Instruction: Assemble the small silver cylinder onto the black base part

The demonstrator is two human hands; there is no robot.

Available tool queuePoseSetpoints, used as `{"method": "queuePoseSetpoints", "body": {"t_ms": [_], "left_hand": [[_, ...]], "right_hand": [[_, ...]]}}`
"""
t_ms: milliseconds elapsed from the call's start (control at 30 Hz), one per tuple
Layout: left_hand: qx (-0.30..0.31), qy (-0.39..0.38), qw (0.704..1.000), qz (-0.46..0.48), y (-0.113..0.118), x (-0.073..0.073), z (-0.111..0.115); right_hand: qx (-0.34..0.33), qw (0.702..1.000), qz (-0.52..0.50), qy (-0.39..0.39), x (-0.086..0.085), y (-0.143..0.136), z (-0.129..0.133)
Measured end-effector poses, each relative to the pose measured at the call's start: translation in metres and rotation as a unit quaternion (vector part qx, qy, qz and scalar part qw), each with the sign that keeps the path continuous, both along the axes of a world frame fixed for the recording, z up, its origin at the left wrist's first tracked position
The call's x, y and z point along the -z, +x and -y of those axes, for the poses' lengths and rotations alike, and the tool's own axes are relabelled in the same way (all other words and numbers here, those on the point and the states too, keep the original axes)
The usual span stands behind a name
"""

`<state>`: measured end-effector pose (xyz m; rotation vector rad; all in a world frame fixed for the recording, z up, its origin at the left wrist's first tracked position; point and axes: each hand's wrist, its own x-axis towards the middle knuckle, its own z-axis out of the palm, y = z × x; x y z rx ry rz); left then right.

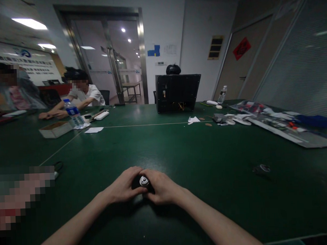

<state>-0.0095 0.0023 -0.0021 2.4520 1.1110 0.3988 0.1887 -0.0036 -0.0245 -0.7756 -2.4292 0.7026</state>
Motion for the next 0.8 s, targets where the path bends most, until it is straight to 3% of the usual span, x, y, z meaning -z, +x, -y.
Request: {"method": "queuePoseSetpoints", "body": {"t_ms": [500,800], "left_hand": [[-0.017,-0.016,0.999,0.040,-0.002,0.002,-0.002],[0.016,0.006,0.995,0.096,-0.002,-0.001,0.003]], "right_hand": [[0.053,0.984,-0.086,-0.145,0.011,-0.001,-0.007],[0.072,0.957,-0.167,-0.224,0.009,-0.003,-0.010]]}}
